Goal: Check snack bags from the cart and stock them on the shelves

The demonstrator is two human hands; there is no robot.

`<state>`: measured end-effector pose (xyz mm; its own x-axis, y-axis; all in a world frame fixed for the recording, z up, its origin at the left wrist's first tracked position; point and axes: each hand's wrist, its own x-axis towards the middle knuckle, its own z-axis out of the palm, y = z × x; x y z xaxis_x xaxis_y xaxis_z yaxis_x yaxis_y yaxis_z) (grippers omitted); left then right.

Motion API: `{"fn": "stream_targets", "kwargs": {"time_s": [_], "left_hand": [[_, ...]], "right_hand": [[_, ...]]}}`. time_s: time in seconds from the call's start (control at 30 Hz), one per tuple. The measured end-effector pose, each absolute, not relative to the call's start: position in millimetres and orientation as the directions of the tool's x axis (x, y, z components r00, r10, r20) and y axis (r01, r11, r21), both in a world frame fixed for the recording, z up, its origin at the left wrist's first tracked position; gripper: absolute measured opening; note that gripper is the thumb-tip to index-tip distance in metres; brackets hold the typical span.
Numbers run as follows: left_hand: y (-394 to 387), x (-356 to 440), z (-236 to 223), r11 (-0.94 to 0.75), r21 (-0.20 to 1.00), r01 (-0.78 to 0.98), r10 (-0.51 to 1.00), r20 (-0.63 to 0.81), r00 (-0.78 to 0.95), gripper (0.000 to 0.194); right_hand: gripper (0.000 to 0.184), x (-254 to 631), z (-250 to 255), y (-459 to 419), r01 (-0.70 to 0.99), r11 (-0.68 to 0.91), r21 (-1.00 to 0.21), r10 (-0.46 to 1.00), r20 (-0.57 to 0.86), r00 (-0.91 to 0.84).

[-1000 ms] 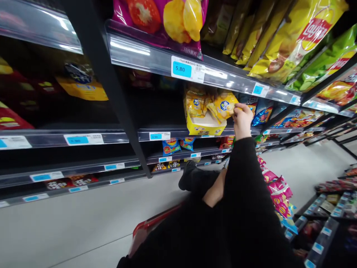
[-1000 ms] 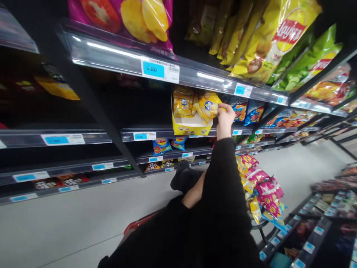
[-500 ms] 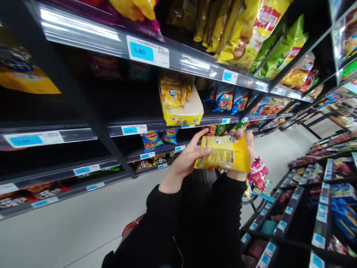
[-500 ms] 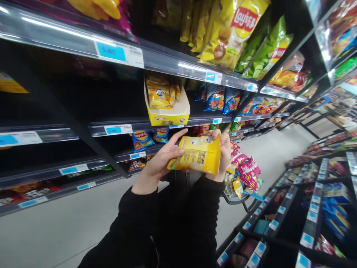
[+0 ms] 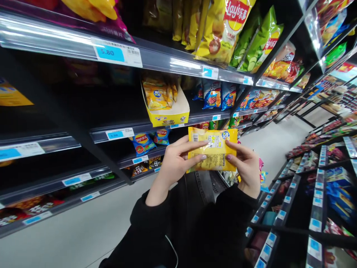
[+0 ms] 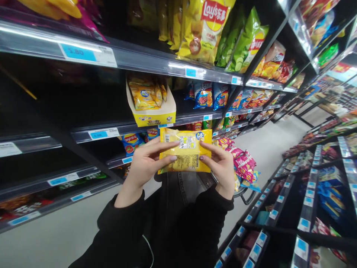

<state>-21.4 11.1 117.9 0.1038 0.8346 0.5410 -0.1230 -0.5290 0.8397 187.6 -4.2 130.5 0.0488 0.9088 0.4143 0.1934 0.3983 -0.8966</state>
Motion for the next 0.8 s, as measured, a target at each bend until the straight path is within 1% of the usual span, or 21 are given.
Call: {"fn": "stream_targets", "kwargs": {"time_s": [0.1,0.2,0.3,0.47,0.63,0.8], "left_hand": [[12.3,-24.2,117.9,-0.609,0.793,0.024,0.79,0.603,0.115,0.022],[13.5,-24.7,118.0,-0.642,0.761,0.094,0.765,0.631,0.127,0.021],[12.9,-21.3,119.2,-0.656,0.747,0.113,0.755,0.643,0.129,0.019],[10.4,-10.5,120.1,-0.644,0.749,0.154,0.763,0.644,0.058,0.015],[11.2,-4.5,118.6,-0.616,0.766,0.184,0.778,0.628,-0.011,0.015],[9.9,-5.5,121.7,-0.626,0.747,0.222,0.768,0.64,0.014,0.014]], "right_hand": [[0.028,192.7,131.1,-7.9,0.247,0.409,-0.878,0.896,0.439,0.076],[0.025,195.6,134.0,-13.2,0.329,0.411,-0.85,0.879,0.465,0.104],[0.019,195.4,137.1,-16.3,0.385,0.449,-0.806,0.84,0.528,0.124],[0.01,191.7,135.8,-10.7,0.388,0.512,-0.766,0.778,0.605,0.168],[0.01,189.3,133.5,-2.5,0.399,0.526,-0.751,0.77,0.62,0.152],[0.015,184.9,138.1,-1.8,0.384,0.495,-0.78,0.812,0.572,0.115]]}}
